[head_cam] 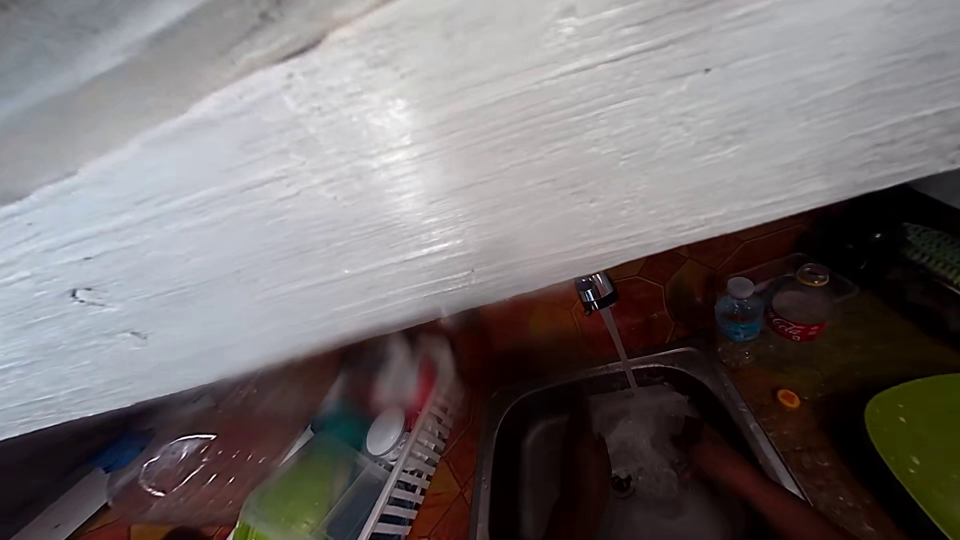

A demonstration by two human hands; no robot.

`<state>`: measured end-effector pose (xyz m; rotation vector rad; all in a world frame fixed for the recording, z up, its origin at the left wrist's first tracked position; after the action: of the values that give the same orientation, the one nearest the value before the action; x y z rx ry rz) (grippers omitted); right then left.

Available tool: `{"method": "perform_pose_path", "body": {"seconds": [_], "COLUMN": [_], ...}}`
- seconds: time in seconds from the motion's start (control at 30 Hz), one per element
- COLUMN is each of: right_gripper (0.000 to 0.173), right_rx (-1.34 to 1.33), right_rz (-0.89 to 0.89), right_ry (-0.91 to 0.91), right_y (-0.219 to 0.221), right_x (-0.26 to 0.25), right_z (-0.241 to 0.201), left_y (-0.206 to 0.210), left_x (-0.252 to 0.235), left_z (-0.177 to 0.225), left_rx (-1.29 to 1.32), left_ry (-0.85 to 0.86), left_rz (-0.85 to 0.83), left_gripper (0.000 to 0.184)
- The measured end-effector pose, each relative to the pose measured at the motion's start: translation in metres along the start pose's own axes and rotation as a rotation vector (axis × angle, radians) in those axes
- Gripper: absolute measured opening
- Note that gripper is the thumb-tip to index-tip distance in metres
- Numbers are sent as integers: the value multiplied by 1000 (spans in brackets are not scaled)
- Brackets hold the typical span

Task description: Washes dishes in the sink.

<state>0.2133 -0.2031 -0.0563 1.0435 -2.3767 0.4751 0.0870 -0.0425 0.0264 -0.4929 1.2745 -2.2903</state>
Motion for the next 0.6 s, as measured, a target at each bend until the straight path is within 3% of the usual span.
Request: {"method": "perform_pose_path", "body": {"seconds": [0.2,0.47,0.53,0.6], "right_gripper": [39,29,31,37], "right_rx": [-160,-389,-372,-297], "right_rz": [-145,-128,-114,-78], "right_ry": [116,130,106,55], "right_y": [20,29,29,29], "right_x": [-11,-25,-27,-30], "right_z": [-10,-32,-37,-38], "left_y": [-9,-2,-8,-17], "left_x": [23,28,31,28], "left_z": [-5,-31,-26,-18], "left_rx": [-259,-400,-343,-216], "left_ry": [161,512,354,29], "left_rz": [130,546,433,209], "left_gripper": [71,60,65,64]}}
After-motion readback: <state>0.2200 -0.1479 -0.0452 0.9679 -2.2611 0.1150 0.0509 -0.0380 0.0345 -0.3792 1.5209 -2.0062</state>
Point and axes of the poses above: each hand's wrist, its own x-axis away from the middle knuckle, its own y-axis out of the palm, z = x × y, the point moved 1 cm from there along -x, towards the middle knuckle, and after that the axes turned 1 degree about -z, right-handed, at the moved point
